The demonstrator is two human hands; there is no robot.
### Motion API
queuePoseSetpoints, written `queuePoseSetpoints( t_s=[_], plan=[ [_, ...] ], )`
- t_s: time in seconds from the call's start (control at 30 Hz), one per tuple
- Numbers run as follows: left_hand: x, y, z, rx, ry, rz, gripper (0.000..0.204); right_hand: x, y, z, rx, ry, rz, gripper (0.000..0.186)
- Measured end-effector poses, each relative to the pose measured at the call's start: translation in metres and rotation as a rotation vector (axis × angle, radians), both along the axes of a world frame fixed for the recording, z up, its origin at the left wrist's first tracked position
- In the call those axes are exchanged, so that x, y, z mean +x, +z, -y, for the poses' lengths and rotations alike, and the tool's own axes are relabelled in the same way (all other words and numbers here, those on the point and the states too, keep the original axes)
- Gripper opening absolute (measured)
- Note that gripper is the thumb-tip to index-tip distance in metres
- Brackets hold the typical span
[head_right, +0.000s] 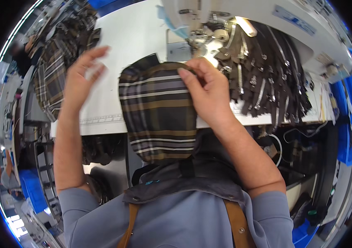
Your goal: Sewing a zipper onto a plaid fabric pouch using an industrial sewing machine.
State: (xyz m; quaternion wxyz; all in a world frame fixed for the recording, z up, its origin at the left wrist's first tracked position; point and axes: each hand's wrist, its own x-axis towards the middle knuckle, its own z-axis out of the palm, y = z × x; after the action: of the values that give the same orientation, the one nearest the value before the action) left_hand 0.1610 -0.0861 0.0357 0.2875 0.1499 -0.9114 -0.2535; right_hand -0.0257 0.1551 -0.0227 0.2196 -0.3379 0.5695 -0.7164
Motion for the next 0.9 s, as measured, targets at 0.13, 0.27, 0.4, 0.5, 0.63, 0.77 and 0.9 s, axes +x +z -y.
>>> queuePoseSetpoints(
  t_s=[0.13,0.27,0.4,0.5,0.63,0.77,0.9],
  plan=[
    [-0.039,-0.018,-0.078,0.684,-0.060,0.176,0.030,0.003,0.002,-0.009,0.129,0.023,-0.142,0.012],
    [-0.052,-0.006,-0.066,0.615,-0.141,0.310,0.008,-0.012,0.016,-0.047,0.360,0.213,-0.551,0.009],
    [-0.067,-0.014,-0.046,0.484,-0.227,0.352,0.008,-0.040,0.034,-0.080,0.356,-0.076,-0.742,0.012],
    [-0.087,-0.031,-0.040,0.226,-0.341,0.285,0.011,-0.071,0.047,-0.102,0.283,-0.363,-0.850,0.013],
    [-0.106,-0.043,-0.033,0.198,-0.416,0.203,0.015,-0.116,0.054,-0.125,0.387,-0.720,-1.061,0.017],
    [-0.118,-0.031,-0.023,0.190,-0.483,0.389,0.020,-0.145,0.049,-0.126,0.615,-0.727,-1.171,0.032],
    [-0.133,-0.013,-0.019,0.064,-0.585,0.539,0.022,-0.156,0.049,-0.119,0.747,-0.696,-1.171,0.029]
  ],
)
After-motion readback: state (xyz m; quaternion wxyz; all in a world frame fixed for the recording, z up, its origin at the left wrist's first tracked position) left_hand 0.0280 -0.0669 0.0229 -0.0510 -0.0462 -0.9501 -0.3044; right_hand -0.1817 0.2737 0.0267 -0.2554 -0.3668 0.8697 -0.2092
